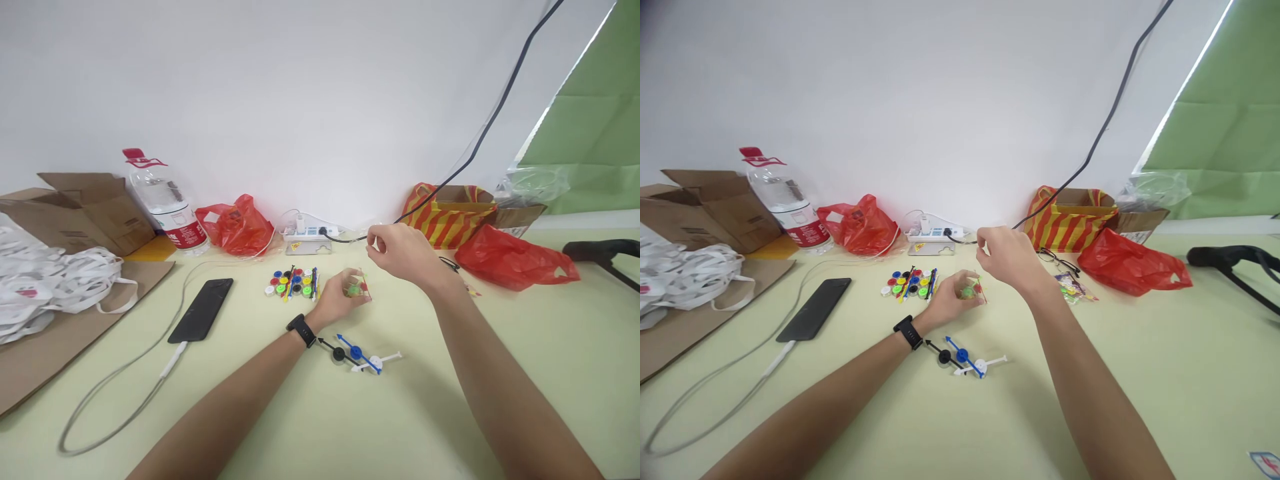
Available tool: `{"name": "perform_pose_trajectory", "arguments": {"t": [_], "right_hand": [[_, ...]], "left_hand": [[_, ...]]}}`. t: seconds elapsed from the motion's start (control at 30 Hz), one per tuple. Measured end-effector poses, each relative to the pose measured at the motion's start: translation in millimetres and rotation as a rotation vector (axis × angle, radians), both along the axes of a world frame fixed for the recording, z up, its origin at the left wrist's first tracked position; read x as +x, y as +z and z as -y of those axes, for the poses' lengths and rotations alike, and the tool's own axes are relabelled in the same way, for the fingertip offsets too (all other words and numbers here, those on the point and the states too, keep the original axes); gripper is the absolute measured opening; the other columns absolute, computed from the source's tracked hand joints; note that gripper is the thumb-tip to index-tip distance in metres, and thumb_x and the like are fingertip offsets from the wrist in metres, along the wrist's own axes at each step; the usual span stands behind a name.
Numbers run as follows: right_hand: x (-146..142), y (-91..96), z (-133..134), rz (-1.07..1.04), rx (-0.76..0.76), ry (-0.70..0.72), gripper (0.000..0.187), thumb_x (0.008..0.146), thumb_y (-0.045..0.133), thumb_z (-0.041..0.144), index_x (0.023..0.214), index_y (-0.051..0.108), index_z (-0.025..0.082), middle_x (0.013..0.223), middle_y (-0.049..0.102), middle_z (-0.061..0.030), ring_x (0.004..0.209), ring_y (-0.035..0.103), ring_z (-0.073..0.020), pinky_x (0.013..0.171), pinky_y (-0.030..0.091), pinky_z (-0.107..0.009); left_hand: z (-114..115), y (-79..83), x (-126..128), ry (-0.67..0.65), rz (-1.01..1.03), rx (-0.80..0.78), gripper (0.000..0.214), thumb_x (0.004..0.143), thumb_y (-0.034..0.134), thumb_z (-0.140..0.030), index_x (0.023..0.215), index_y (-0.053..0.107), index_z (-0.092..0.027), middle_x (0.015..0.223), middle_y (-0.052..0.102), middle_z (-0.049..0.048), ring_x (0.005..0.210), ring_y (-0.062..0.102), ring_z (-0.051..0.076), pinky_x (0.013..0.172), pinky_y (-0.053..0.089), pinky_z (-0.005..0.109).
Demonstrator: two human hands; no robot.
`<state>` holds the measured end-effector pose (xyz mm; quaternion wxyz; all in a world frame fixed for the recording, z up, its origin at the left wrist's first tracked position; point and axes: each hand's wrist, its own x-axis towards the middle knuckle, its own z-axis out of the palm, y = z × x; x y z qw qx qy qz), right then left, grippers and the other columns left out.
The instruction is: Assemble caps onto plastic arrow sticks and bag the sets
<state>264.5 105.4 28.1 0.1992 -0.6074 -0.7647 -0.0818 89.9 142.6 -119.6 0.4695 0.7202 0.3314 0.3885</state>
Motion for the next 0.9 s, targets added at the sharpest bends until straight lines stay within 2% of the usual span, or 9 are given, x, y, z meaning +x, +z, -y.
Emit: {"name": "perform_pose_trajectory", "arguments": {"t": [0.1,0.23,0.37,0.43,0.53,0.63,0.77,0.9], "right_hand": [[2,6.9,5,-0.071,0.002,0.040,0.013,0.090,0.058,0.027,0.081,0.064,0.021,0.075,0.067,-0.0019,0.069,0.057,-0.0172,0.061,0.030,-0.029],[-1,17.9,17,-0.202,-0.093,0.225,0.014,0.088,0.059,0.026,0.078,0.066,0.019,0.072,0.066,-0.0007,0.065,0.055,-0.0151,0.060,0.032,-0.028],[-16,18.9,28,-0.183,-0.423,0.509,0.012,0.087,0.059,0.022,0.080,0.069,0.018,0.074,0.067,-0.0002,0.063,0.055,-0.0134,0.057,0.035,-0.026],[-30,11.1,31,-0.117,-0.600,0.586,0.011,0.083,0.062,0.018,0.089,0.072,0.018,0.085,0.071,-0.0022,0.068,0.058,-0.0140,0.059,0.037,-0.025],[-54,-8.5,33,0.062,-0.824,0.490,0.023,0.078,0.069,0.019,0.100,0.074,0.018,0.094,0.073,-0.0055,0.074,0.063,-0.0181,0.059,0.038,-0.025],[-75,-26.9,32,0.255,-0.954,0.447,0.032,0.074,0.068,0.014,0.105,0.075,0.017,0.095,0.074,-0.0066,0.078,0.064,-0.0225,0.057,0.037,-0.027],[-85,-37.7,27,0.311,-1.008,0.512,0.036,0.072,0.064,0.008,0.105,0.076,0.016,0.095,0.075,-0.0055,0.079,0.065,-0.0222,0.055,0.037,-0.026],[-83,-41.2,20,0.293,-1.012,0.561,0.033,0.073,0.068,0.012,0.104,0.076,0.020,0.095,0.075,-0.0019,0.076,0.064,-0.0199,0.054,0.037,-0.026]], "left_hand": [[-1,0.1,2,0.012,0.097,-0.002,0.057,0.071,0.089,-0.028,0.121,0.064,-0.020,0.098,0.074,0.0055,0.087,0.070,0.018,0.077,0.053,0.029],[-2,1.0,3,-0.006,0.225,-0.018,0.059,0.071,0.090,-0.028,0.122,0.061,-0.019,0.099,0.074,0.0060,0.090,0.071,0.020,0.086,0.055,0.034],[-5,3.0,-1,-0.027,0.211,-0.021,0.039,0.069,0.087,-0.023,0.102,0.069,-0.014,0.097,0.075,0.0080,0.091,0.070,0.025,0.082,0.055,0.035],[-6,4.3,-3,-0.010,0.220,-0.024,0.037,0.071,0.083,-0.022,0.104,0.070,-0.013,0.091,0.075,0.0080,0.091,0.070,0.026,0.079,0.054,0.034],[-6,5.2,-4,-0.019,0.247,-0.073,0.049,0.071,0.082,-0.023,0.116,0.066,-0.014,0.095,0.076,0.0099,0.097,0.071,0.028,0.082,0.056,0.037],[-6,4.5,-2,0.012,0.249,-0.132,0.057,0.065,0.087,-0.022,0.118,0.066,-0.016,0.106,0.076,0.0131,0.104,0.070,0.029,0.086,0.057,0.040],[-7,2.6,0,0.019,0.222,-0.165,0.055,0.063,0.091,-0.021,0.113,0.069,-0.017,0.106,0.076,0.0126,0.099,0.071,0.027,0.088,0.057,0.041],[-10,2.0,-1,0.013,0.225,-0.136,0.050,0.056,0.094,-0.024,0.100,0.072,-0.015,0.096,0.076,0.0099,0.098,0.070,0.027,0.095,0.054,0.043]]}}
